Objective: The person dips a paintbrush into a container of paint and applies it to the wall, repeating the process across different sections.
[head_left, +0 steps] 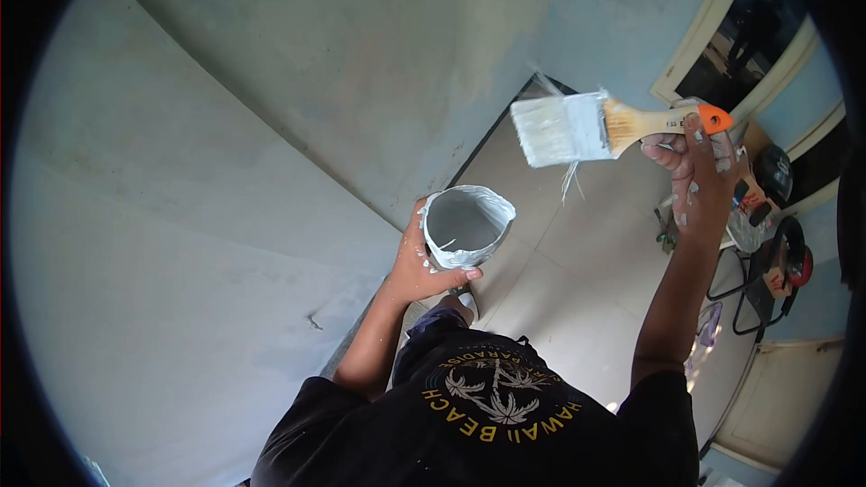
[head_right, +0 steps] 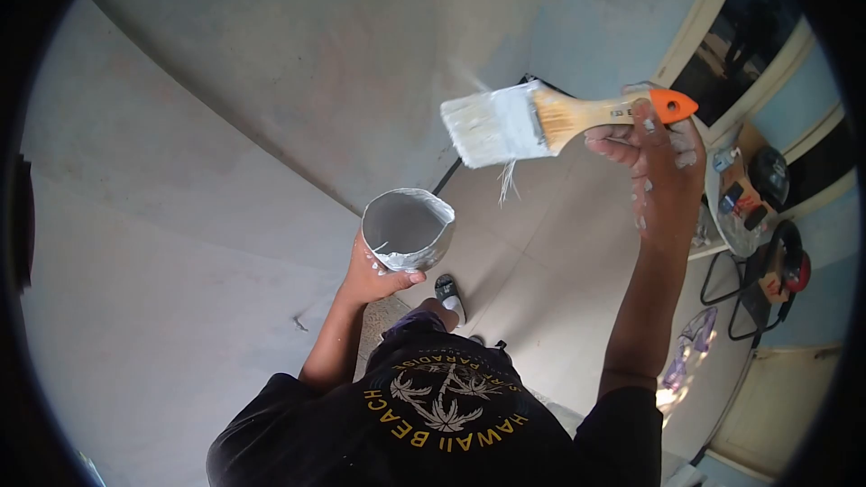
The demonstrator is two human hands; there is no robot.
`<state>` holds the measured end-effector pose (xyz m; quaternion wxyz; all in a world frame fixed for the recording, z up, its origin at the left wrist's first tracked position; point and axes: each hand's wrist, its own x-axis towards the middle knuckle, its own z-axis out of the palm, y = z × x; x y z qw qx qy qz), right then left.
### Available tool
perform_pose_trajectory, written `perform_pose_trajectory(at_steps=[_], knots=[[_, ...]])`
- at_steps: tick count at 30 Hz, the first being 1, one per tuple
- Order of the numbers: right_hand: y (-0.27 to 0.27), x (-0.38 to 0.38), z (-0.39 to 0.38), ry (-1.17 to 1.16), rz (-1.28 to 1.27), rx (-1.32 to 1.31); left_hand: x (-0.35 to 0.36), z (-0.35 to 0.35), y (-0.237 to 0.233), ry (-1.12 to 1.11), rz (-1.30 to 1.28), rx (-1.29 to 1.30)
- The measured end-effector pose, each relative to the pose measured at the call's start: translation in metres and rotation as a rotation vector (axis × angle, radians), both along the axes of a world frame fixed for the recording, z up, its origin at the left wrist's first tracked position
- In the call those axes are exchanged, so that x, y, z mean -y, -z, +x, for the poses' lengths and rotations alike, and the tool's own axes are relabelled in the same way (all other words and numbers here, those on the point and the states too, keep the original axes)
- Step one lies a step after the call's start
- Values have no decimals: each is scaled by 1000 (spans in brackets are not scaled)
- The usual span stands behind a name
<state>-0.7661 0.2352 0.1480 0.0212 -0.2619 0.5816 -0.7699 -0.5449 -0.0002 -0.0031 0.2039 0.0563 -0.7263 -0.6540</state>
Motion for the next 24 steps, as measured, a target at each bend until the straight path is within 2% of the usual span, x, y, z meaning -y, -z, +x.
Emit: perform_pose_trajectory(at_steps=[1,3,5,7,9,11,15,18,23,24], knots=[[16,11,-18,-17,3,2,14,-4,2,-25,22,32],[58,35,-45,-3,-382,311,37,-12,-4,-93,48,27],[101,65,-52,43,-333,483,66,-15,6,-236,82,35],[158,90,-57,-27,-289,671,91,-22,7,-264,100,38],[215,109,-62,-166,-362,866,107,-33,-1,-375,103,-46],[258,126,-61,-205,-392,1029,128,-37,2,-394,63,-40],[272,147,-83,-284,-422,1169,136,-49,-6,-501,79,-9],[270,173,-121,-500,-278,1018,146,-61,6,-587,48,0],[273,228,-225,-540,-245,998,153,-118,8,-714,47,7],[273,236,-244,-546,-175,975,153,-131,10,-772,34,2]])
